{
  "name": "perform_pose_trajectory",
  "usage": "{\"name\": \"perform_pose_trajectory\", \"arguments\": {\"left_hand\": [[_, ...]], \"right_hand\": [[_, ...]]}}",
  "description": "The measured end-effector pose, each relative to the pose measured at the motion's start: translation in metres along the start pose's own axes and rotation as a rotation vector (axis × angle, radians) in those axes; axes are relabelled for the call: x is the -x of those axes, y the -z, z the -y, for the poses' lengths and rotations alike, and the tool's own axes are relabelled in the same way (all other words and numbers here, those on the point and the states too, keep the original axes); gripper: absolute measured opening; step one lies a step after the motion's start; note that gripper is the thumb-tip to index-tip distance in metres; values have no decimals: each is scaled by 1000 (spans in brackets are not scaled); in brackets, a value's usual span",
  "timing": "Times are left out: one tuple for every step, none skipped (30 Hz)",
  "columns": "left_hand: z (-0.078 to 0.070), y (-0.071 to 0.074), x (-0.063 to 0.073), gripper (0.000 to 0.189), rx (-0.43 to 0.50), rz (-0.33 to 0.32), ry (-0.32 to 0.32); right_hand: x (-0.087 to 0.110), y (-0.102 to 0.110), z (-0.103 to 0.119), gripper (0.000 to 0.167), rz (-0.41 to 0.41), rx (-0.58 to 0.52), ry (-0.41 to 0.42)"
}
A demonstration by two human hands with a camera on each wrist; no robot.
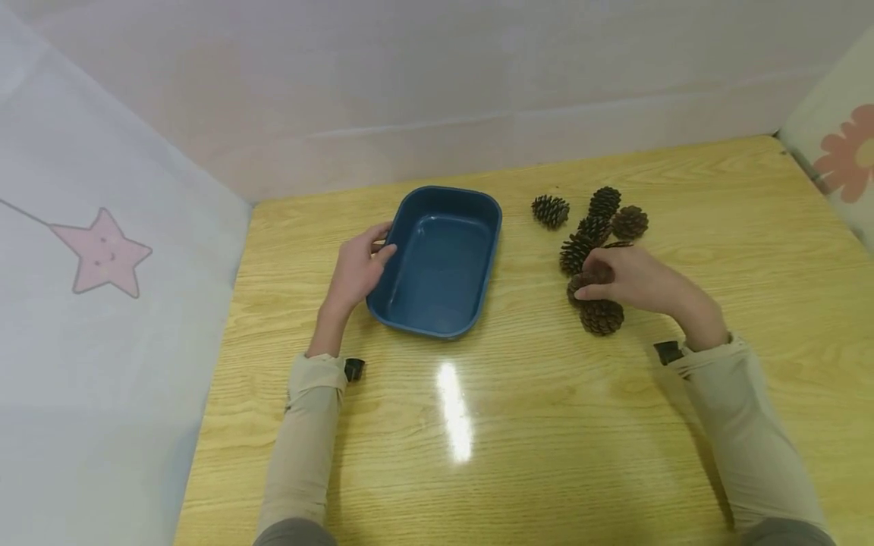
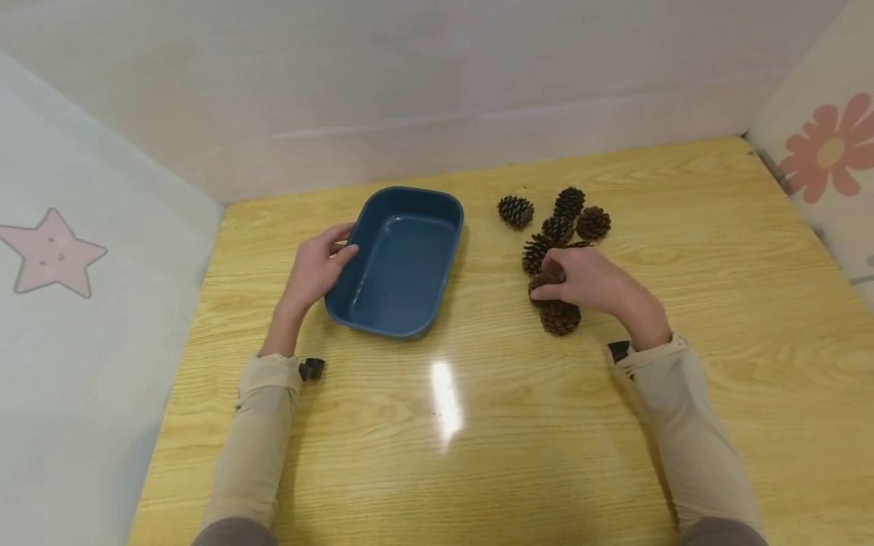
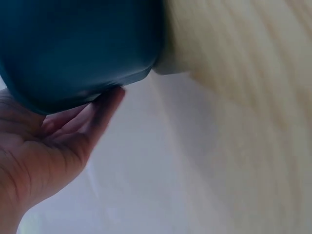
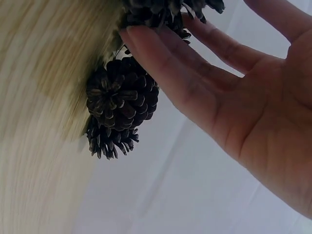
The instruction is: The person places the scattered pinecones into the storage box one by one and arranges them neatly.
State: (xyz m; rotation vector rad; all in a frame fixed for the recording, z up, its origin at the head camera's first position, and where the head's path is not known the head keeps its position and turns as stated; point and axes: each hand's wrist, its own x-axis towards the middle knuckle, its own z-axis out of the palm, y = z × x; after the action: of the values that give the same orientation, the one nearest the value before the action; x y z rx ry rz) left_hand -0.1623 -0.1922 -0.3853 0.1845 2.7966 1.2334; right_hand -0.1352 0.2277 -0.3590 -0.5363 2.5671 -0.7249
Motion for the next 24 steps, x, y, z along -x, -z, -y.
{"name": "perform_pose_trajectory", "arguments": {"left_hand": [[-1, 1, 1, 50, -16, 28, 14], [-1, 3, 1, 53, -34, 61, 27], [-2, 4, 2, 57, -56, 97, 41], [-2, 5, 3, 60, -74, 133, 53], [-2, 7, 4, 62, -87, 167, 64], [-3, 8, 5, 63, -95, 196, 72], [-3, 8, 5, 63, -98, 212, 78], [-3, 9, 6, 62, -96, 218, 85], [-3, 10, 7, 60, -95, 214, 91], [-4, 10, 8, 58, -90, 200, 94], [-4, 10, 9, 56, -83, 182, 98], [-5, 11, 10, 53, -77, 161, 101], [-6, 11, 11, 51, -73, 141, 101], [-6, 12, 11, 50, -72, 123, 97], [-7, 12, 12, 48, -74, 107, 89], [-7, 12, 12, 47, -77, 94, 83], [-7, 12, 12, 46, -79, 86, 77], [-8, 12, 12, 45, -84, 77, 71], [-8, 12, 12, 45, -90, 69, 66], [-8, 11, 11, 44, -94, 61, 61], [-7, 11, 11, 43, -99, 53, 58], [-7, 11, 10, 43, -100, 48, 56], [-7, 10, 10, 42, -100, 44, 55], [-7, 10, 10, 42, -100, 42, 53]], "right_hand": [[0, 0, 0, 46, 4, 1, -1], [-1, -1, 0, 47, 7, 6, -2], [-1, -1, 1, 49, 11, 9, -3], [-2, -2, 1, 51, 14, 13, -4], [-2, -2, 2, 52, 18, 15, -4], [-2, -2, 2, 54, 20, 19, -3], [-3, -3, 2, 55, 24, 24, -2], [-3, -3, 2, 55, 25, 25, -3], [-3, -4, 3, 55, 25, 24, -4], [-4, -4, 2, 54, 24, 25, -5], [-4, -4, 2, 54, 24, 27, -5], [-5, -5, 2, 53, 21, 28, -5], [-5, -5, 2, 52, 18, 29, -3], [-5, -6, 3, 52, 10, 30, 3], [-5, -6, 3, 51, 4, 31, 10], [-5, -6, 3, 51, 0, 32, 17], [-5, -6, 3, 50, -6, 31, 22], [-5, -6, 4, 49, -11, 29, 26], [-5, -6, 4, 48, -16, 25, 30], [-5, -7, 4, 47, -22, 21, 33], [-5, -6, 4, 46, -24, 17, 36], [-5, -6, 4, 45, -26, 14, 36], [-5, -6, 3, 45, -30, 10, 37], [-5, -6, 3, 44, -35, 4, 38]]}}
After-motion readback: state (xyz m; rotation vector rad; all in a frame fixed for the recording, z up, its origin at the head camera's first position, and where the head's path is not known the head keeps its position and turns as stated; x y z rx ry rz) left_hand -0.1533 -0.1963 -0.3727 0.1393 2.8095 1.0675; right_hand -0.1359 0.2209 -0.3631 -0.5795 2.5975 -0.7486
